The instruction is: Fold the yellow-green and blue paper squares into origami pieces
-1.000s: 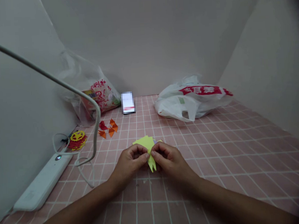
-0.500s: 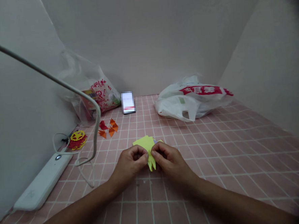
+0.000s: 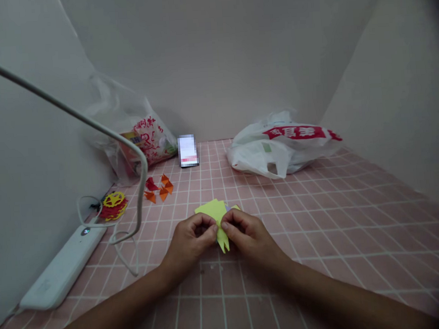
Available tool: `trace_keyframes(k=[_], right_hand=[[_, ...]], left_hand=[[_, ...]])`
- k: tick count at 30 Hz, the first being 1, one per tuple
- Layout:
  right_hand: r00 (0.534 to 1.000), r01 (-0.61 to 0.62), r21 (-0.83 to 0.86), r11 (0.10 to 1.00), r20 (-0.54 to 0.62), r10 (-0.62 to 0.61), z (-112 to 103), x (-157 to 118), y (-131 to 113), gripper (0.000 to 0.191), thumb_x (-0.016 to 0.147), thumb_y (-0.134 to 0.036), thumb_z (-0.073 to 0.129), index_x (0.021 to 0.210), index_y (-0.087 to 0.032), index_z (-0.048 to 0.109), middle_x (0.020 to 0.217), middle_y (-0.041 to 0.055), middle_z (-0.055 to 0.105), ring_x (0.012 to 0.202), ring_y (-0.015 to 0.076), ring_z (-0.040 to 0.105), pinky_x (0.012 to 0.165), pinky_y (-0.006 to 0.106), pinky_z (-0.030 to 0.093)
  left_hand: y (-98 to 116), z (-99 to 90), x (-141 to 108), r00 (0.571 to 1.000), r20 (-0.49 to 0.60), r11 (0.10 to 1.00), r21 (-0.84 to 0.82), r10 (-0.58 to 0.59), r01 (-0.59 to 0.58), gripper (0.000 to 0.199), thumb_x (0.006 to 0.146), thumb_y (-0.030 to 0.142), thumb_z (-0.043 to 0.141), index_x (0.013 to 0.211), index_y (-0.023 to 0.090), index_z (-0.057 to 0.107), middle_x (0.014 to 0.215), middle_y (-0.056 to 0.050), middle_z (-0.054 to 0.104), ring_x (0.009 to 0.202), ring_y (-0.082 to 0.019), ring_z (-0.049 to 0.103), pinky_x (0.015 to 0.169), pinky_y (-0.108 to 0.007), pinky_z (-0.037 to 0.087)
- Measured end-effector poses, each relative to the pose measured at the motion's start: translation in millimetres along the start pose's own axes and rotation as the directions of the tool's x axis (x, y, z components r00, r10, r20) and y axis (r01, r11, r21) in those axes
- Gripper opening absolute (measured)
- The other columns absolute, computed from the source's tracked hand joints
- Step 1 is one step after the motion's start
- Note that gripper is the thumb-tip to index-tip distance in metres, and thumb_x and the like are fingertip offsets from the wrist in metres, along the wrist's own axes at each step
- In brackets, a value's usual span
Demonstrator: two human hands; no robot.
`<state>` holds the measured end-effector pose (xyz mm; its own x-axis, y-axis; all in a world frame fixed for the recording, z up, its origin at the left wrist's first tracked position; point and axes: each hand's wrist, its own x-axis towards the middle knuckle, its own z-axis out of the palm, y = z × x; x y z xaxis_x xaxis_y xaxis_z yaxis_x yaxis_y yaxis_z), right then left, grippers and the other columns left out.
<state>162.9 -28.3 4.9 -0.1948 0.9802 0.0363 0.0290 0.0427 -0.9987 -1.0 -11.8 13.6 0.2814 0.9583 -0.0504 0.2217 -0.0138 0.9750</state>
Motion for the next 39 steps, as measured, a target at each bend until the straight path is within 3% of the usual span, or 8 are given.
trace_keyframes(k=[7,15,23,30,39], right_hand=[[0.994,-0.107,0.196,0.975,0.048,0.099,-0.3,1.2,-1.7,0.022,0.085,-0.036,0.06,0.074,-0.018,0.053,0.062,-0.0031,0.053,0.052,0.0101,0.044,0.05,0.023,0.033],[0.995,-0.091,0.19,0.978,0.067,0.08,-2.4,5.5,2.2,0.022,0.082,-0.036,0.063,0.073,-0.018,0.053,0.064,-0.0028,0.051,0.054,0.0097,0.043,0.05,0.024,0.033],[0.999,-0.027,0.074,0.997,0.037,0.025,-3.9,5.9,5.4,0.017,0.082,-0.03,0.061,0.071,-0.019,0.053,0.067,-0.0012,0.052,0.058,0.0113,0.045,0.053,0.025,0.037],[0.991,-0.1,0.162,0.982,0.102,0.084,-3.3,2.8,4.3,0.025,0.088,-0.039,0.056,0.074,-0.019,0.051,0.056,-0.0043,0.048,0.049,0.0099,0.042,0.049,0.024,0.032],[0.995,-0.058,0.1,0.993,0.081,0.05,-3.9,5.2,4.4,0.021,0.085,-0.035,0.059,0.073,-0.019,0.052,0.058,-0.0032,0.051,0.05,0.0102,0.044,0.048,0.024,0.032]], left_hand=[[2.9,-0.2,0.9,0.999,0.005,0.995,-0.097,-0.037,0.037,0.02,0.075,0.035,0.066,0.074,0.015,0.064,0.066,0.0,0.06,0.059,-0.013,0.054,0.06,-0.025,0.044],[6.3,-1.6,1.2,0.998,0.049,0.991,-0.131,-0.029,0.035,0.021,0.075,0.035,0.067,0.074,0.014,0.064,0.064,0.001,0.06,0.058,-0.011,0.054,0.058,-0.024,0.044],[3.7,-1.2,1.7,0.998,0.057,0.992,-0.125,-0.026,0.033,0.022,0.076,0.035,0.066,0.075,0.013,0.063,0.063,0.001,0.059,0.058,-0.011,0.053,0.058,-0.023,0.044],[3.0,-1.5,2.7,0.999,0.043,0.99,-0.138,-0.022,0.028,0.02,0.076,0.033,0.067,0.075,0.013,0.062,0.066,0.001,0.06,0.059,-0.011,0.054,0.059,-0.024,0.044],[0.3,-2.1,1.5,0.999,0.044,0.994,-0.106,0.01,-0.005,0.019,0.077,0.032,0.066,0.075,0.013,0.063,0.067,0.001,0.06,0.061,-0.011,0.055,0.06,-0.024,0.044]])
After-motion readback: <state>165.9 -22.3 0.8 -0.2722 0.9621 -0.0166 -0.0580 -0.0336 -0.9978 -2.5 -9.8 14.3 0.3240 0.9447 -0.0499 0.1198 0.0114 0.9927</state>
